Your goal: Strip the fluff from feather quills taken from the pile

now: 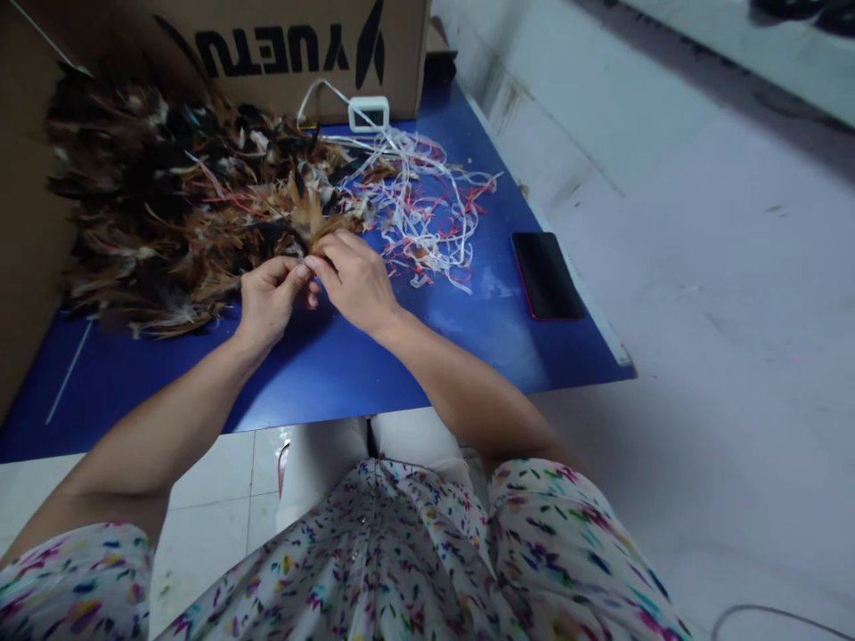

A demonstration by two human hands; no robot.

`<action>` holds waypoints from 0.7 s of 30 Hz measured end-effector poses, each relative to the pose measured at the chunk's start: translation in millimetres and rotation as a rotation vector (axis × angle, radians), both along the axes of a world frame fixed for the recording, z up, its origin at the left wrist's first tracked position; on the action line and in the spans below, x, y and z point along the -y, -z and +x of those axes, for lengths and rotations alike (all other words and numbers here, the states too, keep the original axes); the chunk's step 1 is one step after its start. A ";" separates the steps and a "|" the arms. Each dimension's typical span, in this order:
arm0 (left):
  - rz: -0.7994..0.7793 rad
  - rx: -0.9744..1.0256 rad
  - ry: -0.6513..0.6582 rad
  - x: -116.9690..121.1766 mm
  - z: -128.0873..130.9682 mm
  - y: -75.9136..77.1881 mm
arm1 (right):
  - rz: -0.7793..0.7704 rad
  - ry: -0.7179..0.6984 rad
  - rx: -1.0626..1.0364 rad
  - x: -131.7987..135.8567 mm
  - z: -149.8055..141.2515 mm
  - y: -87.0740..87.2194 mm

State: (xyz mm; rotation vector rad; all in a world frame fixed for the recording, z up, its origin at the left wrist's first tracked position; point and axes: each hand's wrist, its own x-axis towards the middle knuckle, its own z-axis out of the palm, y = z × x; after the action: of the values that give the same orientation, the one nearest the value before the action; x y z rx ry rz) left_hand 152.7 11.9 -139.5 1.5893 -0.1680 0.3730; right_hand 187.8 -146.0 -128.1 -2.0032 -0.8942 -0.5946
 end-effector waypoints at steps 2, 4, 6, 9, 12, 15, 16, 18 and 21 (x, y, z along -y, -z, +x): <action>0.004 0.004 0.001 -0.5 0.0 0.0 | -0.044 0.006 0.012 -0.3 -1.1 -1.2; -0.014 0.001 0.007 -0.7 0.2 -0.2 | -0.088 -0.010 0.021 0.0 -0.9 -2.9; -0.046 -0.016 0.015 -0.6 1.1 -0.6 | -0.109 -0.042 0.014 2.2 1.4 -6.4; -0.113 -0.049 0.001 0.0 3.0 -1.7 | -0.103 -0.072 -0.045 13.4 8.7 -17.7; -0.185 -0.068 -0.024 0.5 4.7 -4.0 | -0.138 -0.078 -0.142 38.0 17.0 -34.8; -0.242 -0.061 -0.034 1.1 5.5 -6.3 | -0.281 -0.064 -0.234 71.6 22.4 -48.2; -0.253 -0.057 -0.034 1.5 5.5 -6.7 | -0.330 -0.039 -0.255 82.6 23.4 -49.9; -0.256 -0.057 -0.031 2.7 5.3 -6.8 | -0.419 0.024 -0.271 101.8 24.9 -47.8; -0.238 -0.078 -0.025 5.1 4.3 -6.1 | -0.546 0.087 -0.278 119.6 27.2 -32.7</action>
State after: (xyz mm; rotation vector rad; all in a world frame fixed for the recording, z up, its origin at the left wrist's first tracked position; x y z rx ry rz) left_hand 157.0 6.8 -133.4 1.3689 -0.0419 0.3368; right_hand 214.9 -265.6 -95.4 -2.5441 -0.8609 -0.1072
